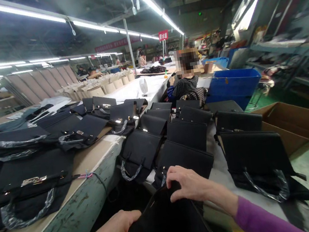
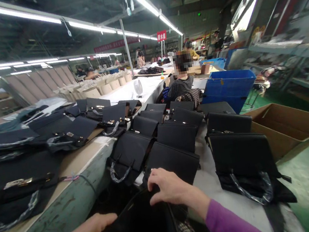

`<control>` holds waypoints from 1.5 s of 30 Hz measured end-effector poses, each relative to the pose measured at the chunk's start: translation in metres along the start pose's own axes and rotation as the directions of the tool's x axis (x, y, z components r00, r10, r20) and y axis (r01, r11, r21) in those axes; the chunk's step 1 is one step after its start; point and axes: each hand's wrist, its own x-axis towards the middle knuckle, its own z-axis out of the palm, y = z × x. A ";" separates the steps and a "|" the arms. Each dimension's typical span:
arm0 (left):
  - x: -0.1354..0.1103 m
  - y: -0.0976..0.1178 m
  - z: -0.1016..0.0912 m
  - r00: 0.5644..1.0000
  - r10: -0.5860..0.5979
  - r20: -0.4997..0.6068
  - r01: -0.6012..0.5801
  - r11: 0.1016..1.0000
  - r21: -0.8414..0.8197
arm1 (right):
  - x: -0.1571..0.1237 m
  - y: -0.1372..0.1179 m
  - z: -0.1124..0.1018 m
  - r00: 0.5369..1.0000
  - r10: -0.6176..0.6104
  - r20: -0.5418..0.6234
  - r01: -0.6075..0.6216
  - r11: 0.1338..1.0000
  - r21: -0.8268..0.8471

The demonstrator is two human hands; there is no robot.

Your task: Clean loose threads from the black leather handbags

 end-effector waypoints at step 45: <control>0.101 -0.001 0.002 0.953 0.173 -0.249 -0.164 0.985 0.056 | 0.002 0.018 0.030 0.982 0.160 -0.096 -0.087 0.848 0.523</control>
